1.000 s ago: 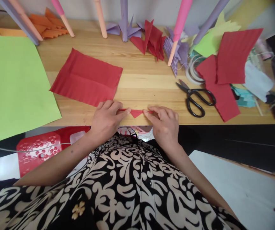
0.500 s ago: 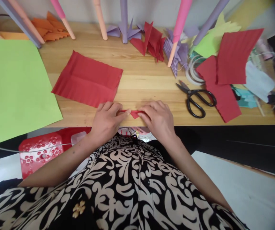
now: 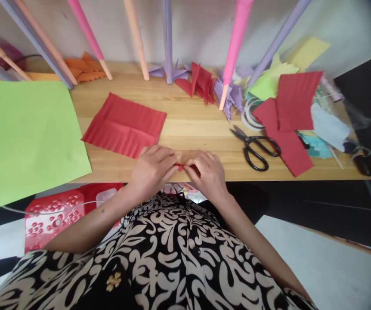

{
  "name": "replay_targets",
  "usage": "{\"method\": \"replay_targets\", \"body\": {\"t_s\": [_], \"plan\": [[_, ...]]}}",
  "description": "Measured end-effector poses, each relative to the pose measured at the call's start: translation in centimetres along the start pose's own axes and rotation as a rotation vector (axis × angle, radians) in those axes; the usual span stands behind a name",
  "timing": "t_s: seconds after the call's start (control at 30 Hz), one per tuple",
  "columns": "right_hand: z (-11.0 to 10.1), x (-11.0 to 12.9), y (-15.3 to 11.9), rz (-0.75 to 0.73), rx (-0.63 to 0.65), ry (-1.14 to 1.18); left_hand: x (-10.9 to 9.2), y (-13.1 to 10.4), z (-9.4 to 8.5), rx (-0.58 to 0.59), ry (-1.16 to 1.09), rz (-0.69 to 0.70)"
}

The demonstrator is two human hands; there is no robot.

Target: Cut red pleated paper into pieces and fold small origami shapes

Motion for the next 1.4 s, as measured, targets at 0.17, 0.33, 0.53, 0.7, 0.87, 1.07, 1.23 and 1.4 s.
{"method": "replay_targets", "body": {"t_s": [0.17, 0.33, 0.53, 0.7, 0.87, 1.07, 1.23, 1.4], "plan": [[-1.3, -0.6, 0.4, 0.046, -0.098, 0.07, 0.2, 2.8, 2.0, 0.08, -0.032, 0.052], [-2.7, -2.1, 3.0, 0.076, -0.117, 0.079, 1.2, 6.9, 2.1, 0.11, -0.092, 0.081], [-2.0, -5.4, 7.8, 0.351, -0.021, 0.428, 4.8, 11.9, 2.0, 0.088, -0.433, -0.182], [-0.8, -6.0, 10.9, 0.369, 0.078, 0.622, 8.3, 11.9, 2.4, 0.018, -0.807, -0.483], [-0.9, -6.8, 11.9, 0.351, 0.156, 0.634, 10.2, 11.1, 1.5, -0.051, -0.863, -0.566], [-2.2, -8.5, 12.7, 0.354, 0.048, 0.514, 11.0, 11.0, 1.7, -0.068, -0.886, -0.62], [-1.0, -6.3, 12.9, 0.252, 0.058, 0.525, 10.7, 11.0, 2.7, -0.042, -0.872, -0.591], [0.4, -6.0, 12.0, 0.289, 0.089, 0.563, 10.5, 10.9, 3.2, 0.01, -0.852, -0.605]]}}
Point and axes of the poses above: each hand's wrist, its own y-axis towards the middle knuckle, its own z-axis out of the palm, x = y × z, the point moved 6 cm from there along y, towards the middle knuckle, and after that the axes turned 4 degrees about -x, right-handed, at the moved point
